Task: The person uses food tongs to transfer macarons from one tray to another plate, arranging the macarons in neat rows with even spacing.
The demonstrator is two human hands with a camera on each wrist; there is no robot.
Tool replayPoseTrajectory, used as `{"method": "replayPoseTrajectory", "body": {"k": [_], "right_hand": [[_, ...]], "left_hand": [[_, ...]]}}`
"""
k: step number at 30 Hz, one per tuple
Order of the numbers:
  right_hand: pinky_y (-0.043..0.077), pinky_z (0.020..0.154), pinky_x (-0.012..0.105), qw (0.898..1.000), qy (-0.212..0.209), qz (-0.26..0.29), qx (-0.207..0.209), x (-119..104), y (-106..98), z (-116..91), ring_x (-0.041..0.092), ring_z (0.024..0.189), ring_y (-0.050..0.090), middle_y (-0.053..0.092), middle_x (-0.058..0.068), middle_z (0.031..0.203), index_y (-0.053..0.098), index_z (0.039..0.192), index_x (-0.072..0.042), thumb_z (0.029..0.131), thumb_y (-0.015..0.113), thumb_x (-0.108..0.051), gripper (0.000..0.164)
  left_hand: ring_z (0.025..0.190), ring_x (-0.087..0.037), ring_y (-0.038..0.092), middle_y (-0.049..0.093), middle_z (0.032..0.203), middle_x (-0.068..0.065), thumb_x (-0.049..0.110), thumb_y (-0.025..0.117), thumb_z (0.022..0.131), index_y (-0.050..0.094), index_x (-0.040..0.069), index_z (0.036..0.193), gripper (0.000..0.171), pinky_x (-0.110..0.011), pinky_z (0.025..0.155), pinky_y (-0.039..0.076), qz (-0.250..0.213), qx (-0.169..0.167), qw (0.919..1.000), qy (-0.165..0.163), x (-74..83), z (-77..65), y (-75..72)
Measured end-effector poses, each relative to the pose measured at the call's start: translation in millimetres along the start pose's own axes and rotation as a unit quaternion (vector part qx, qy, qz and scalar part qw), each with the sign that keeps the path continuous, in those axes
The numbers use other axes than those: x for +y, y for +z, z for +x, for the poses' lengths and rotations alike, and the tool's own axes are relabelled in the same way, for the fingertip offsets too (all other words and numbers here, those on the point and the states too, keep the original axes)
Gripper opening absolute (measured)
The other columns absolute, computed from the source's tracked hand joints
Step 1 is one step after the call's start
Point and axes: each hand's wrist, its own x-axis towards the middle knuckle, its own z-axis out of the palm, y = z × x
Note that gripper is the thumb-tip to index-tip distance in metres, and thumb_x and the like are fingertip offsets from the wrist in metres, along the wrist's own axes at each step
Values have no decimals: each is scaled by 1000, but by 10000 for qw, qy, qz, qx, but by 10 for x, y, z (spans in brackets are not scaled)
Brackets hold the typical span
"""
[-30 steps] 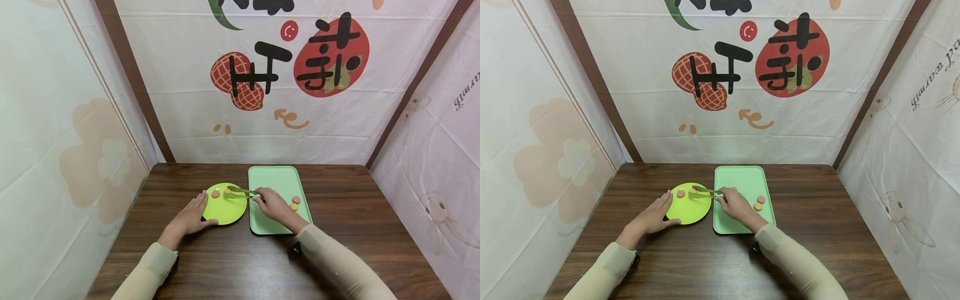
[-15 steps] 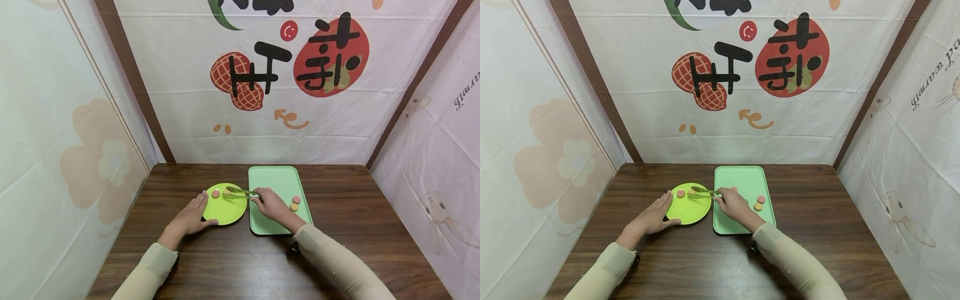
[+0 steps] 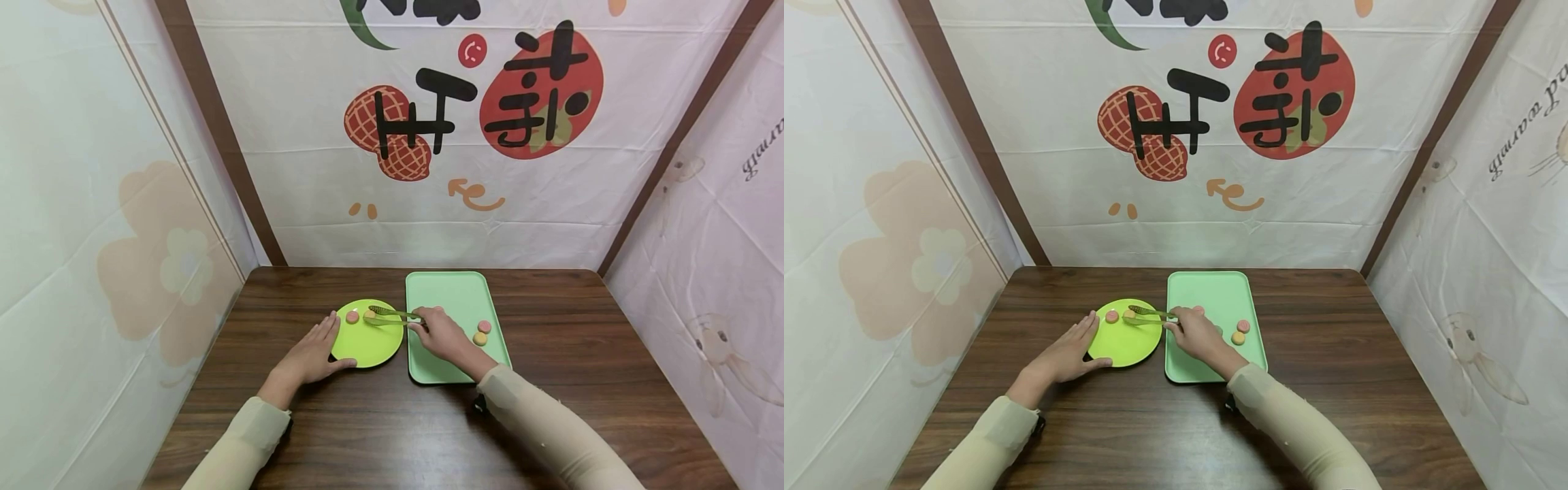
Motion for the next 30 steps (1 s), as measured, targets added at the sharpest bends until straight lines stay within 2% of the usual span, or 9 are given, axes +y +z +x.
{"method": "replayPoseTrajectory", "body": {"k": [6, 15, 30], "right_hand": [[60, 64, 31, 10000, 54, 8, -16, -1, 18, 1, 16, 84, 75, 78, 12, 108, 69, 133, 1, 111, 65, -22, 32], [55, 58, 27, 10000, 30, 22, -38, -3, 25, 9, 7, 70, 65, 76, 8, 98, 70, 128, 2, 110, 65, -22, 30], [60, 65, 32, 9996, 218, 126, -104, -42, 1, -20, 17, 85, 75, 77, 9, 104, 69, 130, 0, 111, 64, -24, 32]], "left_hand": [[163, -43, 19, 13, 176, -29, 66, 65, 101, 16, -10, 167, 112, -56, 133, 20, 7, 22, 10000, 29, 2, 1, -4], [163, -43, 19, 13, 176, -29, 66, 65, 100, 16, -10, 167, 112, -56, 133, 21, 16, 24, 10000, 28, -2, 1, 6], [164, -41, 15, 9, 178, -26, 68, 62, 101, 13, -7, 169, 113, -54, 134, 19, 53, -66, 10000, -29, 10, 11, 9]]}}
